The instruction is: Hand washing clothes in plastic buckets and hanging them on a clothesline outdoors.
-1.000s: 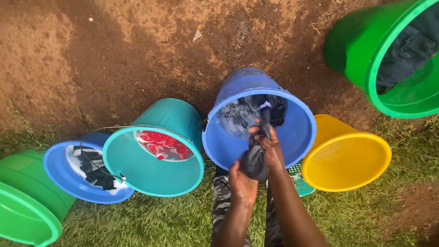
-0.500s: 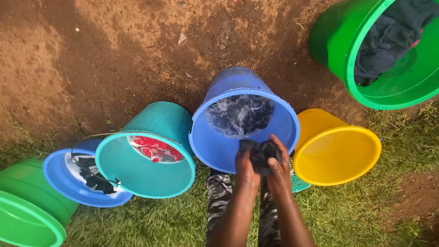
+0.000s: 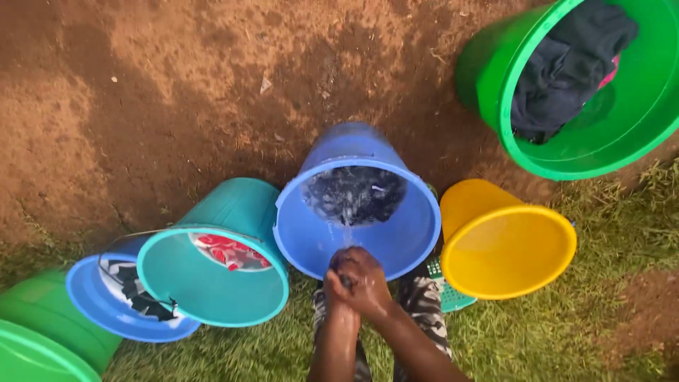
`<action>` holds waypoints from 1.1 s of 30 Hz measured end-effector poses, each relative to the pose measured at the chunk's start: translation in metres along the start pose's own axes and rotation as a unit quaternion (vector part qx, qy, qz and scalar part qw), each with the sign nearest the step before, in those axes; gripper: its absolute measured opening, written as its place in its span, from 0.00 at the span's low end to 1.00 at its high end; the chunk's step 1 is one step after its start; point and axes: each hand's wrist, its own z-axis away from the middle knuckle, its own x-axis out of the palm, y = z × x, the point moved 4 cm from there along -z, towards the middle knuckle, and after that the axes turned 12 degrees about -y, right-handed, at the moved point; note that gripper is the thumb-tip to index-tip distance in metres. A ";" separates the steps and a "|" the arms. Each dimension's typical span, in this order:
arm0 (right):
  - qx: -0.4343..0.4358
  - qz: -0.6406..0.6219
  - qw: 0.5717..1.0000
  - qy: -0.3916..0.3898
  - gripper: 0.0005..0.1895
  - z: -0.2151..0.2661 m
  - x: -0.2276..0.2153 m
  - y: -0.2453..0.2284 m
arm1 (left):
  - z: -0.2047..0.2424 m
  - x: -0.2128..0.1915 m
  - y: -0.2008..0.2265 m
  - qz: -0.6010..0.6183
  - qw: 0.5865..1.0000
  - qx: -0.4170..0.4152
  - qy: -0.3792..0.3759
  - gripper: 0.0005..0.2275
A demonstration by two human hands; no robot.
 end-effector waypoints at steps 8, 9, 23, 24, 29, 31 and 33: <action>0.201 -0.012 0.979 0.030 0.12 0.009 0.015 0.091 | -0.040 -0.034 -0.034 -0.161 0.977 0.133 0.044 0.05; 0.232 -0.034 0.971 0.049 0.11 0.016 0.007 0.098 | -0.046 -0.025 -0.041 -0.184 0.971 0.146 0.046 0.05; 0.110 0.363 0.906 0.189 0.34 -0.015 -0.261 -0.013 | -0.124 0.021 0.027 -0.784 0.608 0.016 0.125 0.19; 0.135 0.238 0.951 0.147 0.26 -0.009 -0.230 0.014 | -0.137 0.011 0.023 -0.854 0.506 0.089 0.081 0.22; 0.167 0.097 0.980 -0.054 0.16 -0.013 -0.067 0.075 | -0.143 -0.044 -0.033 -0.900 0.394 -0.188 -0.018 0.17; 0.389 0.020 0.919 -0.067 0.20 0.001 -0.040 0.103 | -0.101 0.008 -0.021 -0.765 0.637 -0.094 -0.016 0.16; 0.409 -0.002 0.912 -0.040 0.29 0.029 -0.017 0.141 | -0.047 0.064 0.002 -0.751 0.655 -0.079 -0.019 0.13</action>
